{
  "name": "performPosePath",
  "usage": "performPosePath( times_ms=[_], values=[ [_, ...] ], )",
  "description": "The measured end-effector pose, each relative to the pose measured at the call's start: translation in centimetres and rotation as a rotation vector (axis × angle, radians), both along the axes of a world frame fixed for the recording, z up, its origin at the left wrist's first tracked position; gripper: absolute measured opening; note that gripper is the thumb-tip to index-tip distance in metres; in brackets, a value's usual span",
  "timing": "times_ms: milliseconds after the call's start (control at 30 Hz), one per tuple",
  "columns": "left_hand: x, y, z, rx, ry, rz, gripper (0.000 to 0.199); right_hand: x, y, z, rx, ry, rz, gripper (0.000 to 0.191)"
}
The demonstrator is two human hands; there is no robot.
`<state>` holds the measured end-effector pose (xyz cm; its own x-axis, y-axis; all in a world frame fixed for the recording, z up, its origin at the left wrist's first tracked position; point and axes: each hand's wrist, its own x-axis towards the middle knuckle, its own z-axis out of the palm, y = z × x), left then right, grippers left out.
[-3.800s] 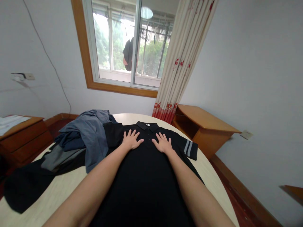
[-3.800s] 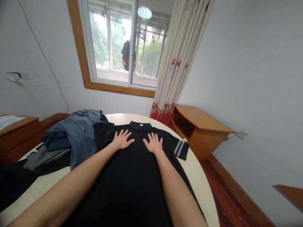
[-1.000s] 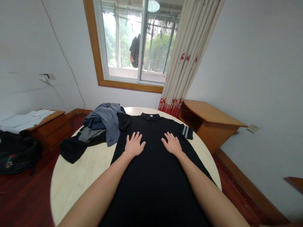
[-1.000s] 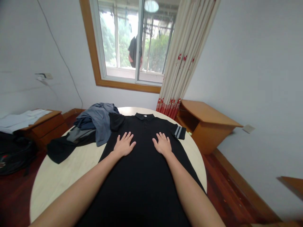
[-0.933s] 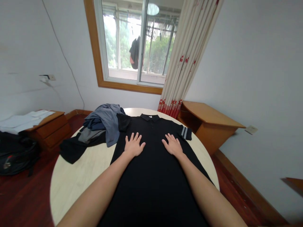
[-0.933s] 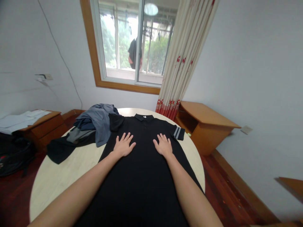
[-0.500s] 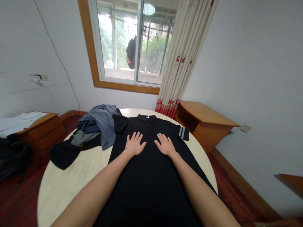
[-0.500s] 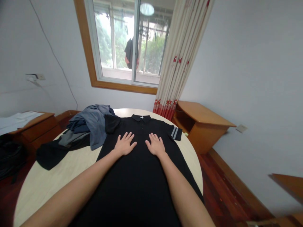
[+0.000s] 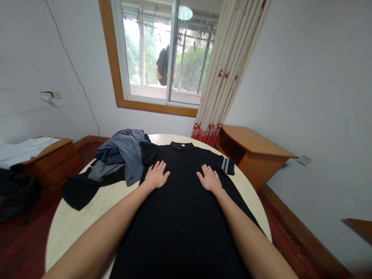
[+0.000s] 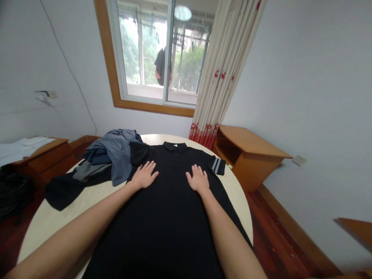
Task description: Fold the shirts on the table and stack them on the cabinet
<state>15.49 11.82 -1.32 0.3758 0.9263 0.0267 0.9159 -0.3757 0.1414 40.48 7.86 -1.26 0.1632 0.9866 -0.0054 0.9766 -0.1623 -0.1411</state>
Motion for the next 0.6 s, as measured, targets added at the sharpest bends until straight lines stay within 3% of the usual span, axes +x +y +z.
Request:
performPosePath(
  times_ms=[100,233,333,400,500,600],
  values=[
    [-1.9,0.9,1.4,-0.019,0.058,-0.027,0.061,0.8,0.2,0.3,-0.021,-0.031,-0.167,0.067],
    [-2.4,2.0,5.0,0.12,0.039,-0.038,0.048,-0.9,0.0,0.2,0.159,-0.026,-0.142,0.062],
    [-3.8,3.8,7.7,0.352,0.028,0.093,0.043,-1.3,-0.3,-0.1,0.194,0.013,-0.116,0.061],
    [-5.2,5.6,8.7,0.396,0.04,0.235,0.044,-0.9,-0.4,-0.2,0.153,0.044,-0.119,0.06],
    [-7.2,8.6,9.1,0.257,-0.006,0.443,0.052,-0.4,-0.3,-0.1,0.124,0.082,-0.116,0.061],
    [-8.5,11.1,8.8,0.067,-0.176,0.569,0.049,-0.2,-0.2,0.0,0.118,0.097,-0.106,0.06]
  ],
)
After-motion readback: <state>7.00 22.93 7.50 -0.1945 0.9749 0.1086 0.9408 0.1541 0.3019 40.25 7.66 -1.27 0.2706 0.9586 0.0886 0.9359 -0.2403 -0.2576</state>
